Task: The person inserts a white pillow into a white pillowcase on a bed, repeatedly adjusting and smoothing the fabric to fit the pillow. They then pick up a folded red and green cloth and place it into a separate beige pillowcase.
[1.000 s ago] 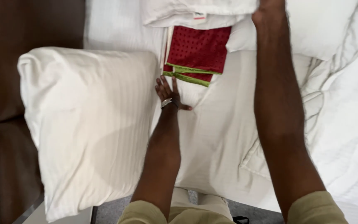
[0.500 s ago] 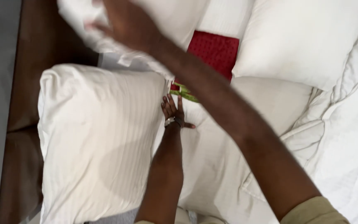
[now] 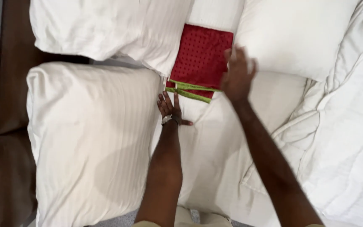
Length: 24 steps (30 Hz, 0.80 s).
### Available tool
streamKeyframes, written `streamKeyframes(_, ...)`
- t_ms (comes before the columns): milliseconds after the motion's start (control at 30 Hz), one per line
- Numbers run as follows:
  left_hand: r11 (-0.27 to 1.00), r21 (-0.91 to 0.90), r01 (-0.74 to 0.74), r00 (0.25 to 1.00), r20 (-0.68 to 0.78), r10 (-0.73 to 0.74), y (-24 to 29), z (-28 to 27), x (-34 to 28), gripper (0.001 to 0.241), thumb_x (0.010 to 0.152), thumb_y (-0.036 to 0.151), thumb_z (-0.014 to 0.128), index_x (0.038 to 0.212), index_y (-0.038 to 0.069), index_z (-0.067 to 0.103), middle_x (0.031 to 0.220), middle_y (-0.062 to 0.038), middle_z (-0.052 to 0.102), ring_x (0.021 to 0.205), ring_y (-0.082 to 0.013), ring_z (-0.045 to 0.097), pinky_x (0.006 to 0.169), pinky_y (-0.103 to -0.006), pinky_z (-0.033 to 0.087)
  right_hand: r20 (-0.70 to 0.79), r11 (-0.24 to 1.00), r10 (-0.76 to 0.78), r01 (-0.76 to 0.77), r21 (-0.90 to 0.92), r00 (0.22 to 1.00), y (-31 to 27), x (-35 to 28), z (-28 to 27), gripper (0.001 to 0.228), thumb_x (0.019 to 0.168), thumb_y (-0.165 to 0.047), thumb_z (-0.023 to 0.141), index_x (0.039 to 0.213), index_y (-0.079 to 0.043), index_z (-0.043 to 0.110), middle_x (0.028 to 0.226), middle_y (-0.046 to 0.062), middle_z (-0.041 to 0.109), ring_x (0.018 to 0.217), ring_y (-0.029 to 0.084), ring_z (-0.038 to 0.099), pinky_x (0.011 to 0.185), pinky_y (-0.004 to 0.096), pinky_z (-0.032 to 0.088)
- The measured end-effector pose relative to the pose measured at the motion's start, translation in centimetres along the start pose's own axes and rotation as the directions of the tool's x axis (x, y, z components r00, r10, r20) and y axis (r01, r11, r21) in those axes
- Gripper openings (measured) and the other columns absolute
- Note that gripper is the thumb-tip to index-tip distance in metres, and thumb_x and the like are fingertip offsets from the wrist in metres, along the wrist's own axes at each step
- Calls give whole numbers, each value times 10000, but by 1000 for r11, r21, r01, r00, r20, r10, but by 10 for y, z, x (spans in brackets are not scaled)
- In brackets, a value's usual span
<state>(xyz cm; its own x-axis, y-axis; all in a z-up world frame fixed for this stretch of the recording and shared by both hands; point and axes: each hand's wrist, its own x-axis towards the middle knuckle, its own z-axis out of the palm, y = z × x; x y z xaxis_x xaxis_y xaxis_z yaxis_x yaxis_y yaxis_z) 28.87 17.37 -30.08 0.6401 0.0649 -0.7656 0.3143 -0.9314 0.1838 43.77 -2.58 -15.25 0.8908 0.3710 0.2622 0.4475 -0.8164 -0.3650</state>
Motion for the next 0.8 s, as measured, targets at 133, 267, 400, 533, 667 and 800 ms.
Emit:
streamKeyframes(133,1000,16,-3,999,-33,3,-1,-1,-3,1776,387,807,898,1640,159,-181,1637,-337,-265,1535,-532,-214,1259,-625,-51,143,829,41,46,-557,989,60,-22,-5,763,866,-186,669,1606,-124,498,1680,131,396,1550,275,351,1160,647,130)
streamKeyframes(267,999,30,-36,992,-117,39,-1,-1,-13,1767,409,836,872,1627,120,-189,1634,-354,-268,1529,-537,-218,1255,-640,-52,268,912,-231,304,-274,935,26,-36,16,500,993,-234,662,1480,-154,583,1516,83,543,1495,245,407,1215,648,144)
streamKeyframes(400,999,26,-38,995,-90,40,1,-12,-16,1753,438,827,863,1629,115,-209,1617,-347,-303,1511,-529,-266,1234,-639,-78,264,939,-176,242,-243,948,25,-60,62,214,1010,-231,683,1161,-80,693,1232,102,660,1280,271,560,1203,610,307)
streamKeyframes(533,997,57,-59,981,-184,68,12,-40,-55,1623,526,799,852,1646,72,-71,1664,-363,-135,1558,-517,-102,1229,-627,-24,145,925,-213,247,-287,966,-14,-93,50,141,979,-232,674,1008,-100,715,1052,92,671,1099,277,616,1049,545,431)
streamKeyframes(667,983,-17,-184,908,-386,163,0,5,-97,1315,648,701,771,1610,110,96,1634,-268,92,1539,-456,59,1231,-609,51,356,960,-219,265,-88,909,-29,-143,36,120,972,-194,645,967,-96,715,1002,131,677,998,328,616,873,498,476)
streamKeyframes(800,947,-32,-319,779,-578,243,-52,111,-142,922,811,570,664,1562,162,318,1596,-139,394,1516,-373,273,1235,-586,150,198,971,-189,213,-106,962,-15,-95,-6,204,970,-252,713,1083,-81,720,1183,142,664,1144,359,600,947,519,466)
